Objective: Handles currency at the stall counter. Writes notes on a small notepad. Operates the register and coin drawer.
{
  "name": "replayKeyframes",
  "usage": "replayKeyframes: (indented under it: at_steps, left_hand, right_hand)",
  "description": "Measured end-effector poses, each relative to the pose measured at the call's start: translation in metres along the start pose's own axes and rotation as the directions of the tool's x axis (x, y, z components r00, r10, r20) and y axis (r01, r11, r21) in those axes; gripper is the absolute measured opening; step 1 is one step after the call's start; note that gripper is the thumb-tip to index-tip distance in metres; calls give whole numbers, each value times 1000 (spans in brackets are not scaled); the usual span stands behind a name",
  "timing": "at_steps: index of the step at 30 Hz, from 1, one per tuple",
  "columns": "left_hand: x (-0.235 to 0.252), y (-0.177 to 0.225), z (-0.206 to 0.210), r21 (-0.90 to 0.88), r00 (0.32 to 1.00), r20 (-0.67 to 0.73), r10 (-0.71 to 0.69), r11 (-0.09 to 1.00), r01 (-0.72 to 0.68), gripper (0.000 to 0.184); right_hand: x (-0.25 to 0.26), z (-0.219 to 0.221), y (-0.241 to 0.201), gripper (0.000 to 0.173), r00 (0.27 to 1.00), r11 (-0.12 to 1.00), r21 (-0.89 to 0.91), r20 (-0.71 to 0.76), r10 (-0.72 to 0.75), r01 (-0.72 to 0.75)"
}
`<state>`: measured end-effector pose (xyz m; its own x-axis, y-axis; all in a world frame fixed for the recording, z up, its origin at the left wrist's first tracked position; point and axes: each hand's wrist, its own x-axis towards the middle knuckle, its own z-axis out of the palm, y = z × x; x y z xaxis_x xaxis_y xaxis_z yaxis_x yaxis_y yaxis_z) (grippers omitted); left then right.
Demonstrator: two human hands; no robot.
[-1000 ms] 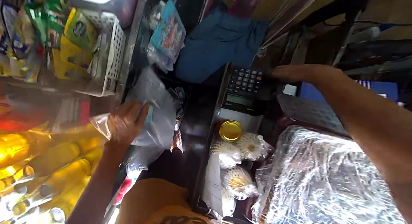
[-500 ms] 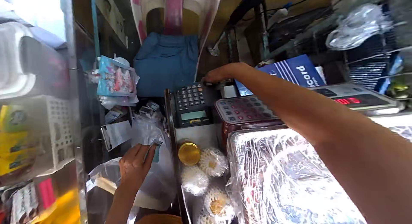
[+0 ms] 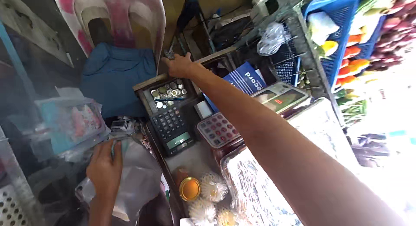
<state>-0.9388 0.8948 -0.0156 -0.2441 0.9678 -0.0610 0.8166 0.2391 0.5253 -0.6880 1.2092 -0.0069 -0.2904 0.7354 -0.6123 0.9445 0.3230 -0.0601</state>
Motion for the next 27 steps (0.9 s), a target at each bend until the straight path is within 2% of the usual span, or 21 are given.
replayKeyframes:
  at_steps: [2,5,7,8,9,10,11,13,14,16,18,20,22,23,24,26,27]
  left_hand:
    - [40,5,-13,-34,997,-70,-19,999,17,36]
    - [96,27,-31,-71,996,-85,-29,997,23,39]
    - [133,58,-37,-65,996,-83,39,997,-44,42]
    - [150,80,-39,-67,993,-59,102,992,-105,43]
    - [166,104,-41,-96,982,-30,186,977,-188,42]
    - [181,129,-41,-131,961,-10,276,952,-275,39]
    - [195,152,-38,-169,933,-9,360,919,-356,36]
    - [217,191,-28,-201,877,9,481,860,-470,33]
    - [226,203,-23,-186,854,23,519,842,-507,33]
    - [241,208,-18,-119,835,109,540,841,-528,45]
    - [251,193,-18,-51,854,164,494,869,-493,55]
    - [254,163,-24,9,884,185,430,899,-439,56]
    - [253,124,-31,83,914,221,340,927,-365,58]
    - [251,98,-31,124,925,247,290,937,-327,61]
    - [248,63,-27,177,932,272,238,940,-292,62]
    - [237,-4,-12,215,944,312,111,959,-184,53]
    - [230,-19,-11,211,948,317,34,972,-106,53]
  right_hand:
    - [7,-4,3,62,999,998,56,-40,3,0]
    - [1,-23,18,47,979,927,352,-193,-61,127]
    - [-21,-50,26,51,951,745,592,-228,-211,307]
    - [-39,-67,25,59,932,647,673,-211,-296,358]
    - [-55,-82,23,69,905,596,695,-203,-374,402]
    - [-69,-95,21,75,879,588,676,-203,-431,444]
    - [-77,-103,20,73,858,586,649,-224,-463,485]
    - [-83,-108,25,39,843,603,593,-328,-426,535]
    - [-82,-108,32,27,857,659,548,-351,-378,515]
    - [-78,-105,58,24,905,854,361,-345,-251,374]
    - [-65,-89,92,25,969,988,113,-234,-76,105]
    - [-51,-57,122,28,995,994,-52,-28,92,-93]
    - [-41,-22,139,45,949,970,-114,213,234,-214]
    - [-38,-12,146,52,933,966,-122,257,251,-226]
    - [-38,-7,152,53,943,971,-99,234,237,-220]
    - [-43,-8,158,46,982,987,-22,93,163,-162]
    - [-46,-12,150,43,989,990,6,50,138,-138]
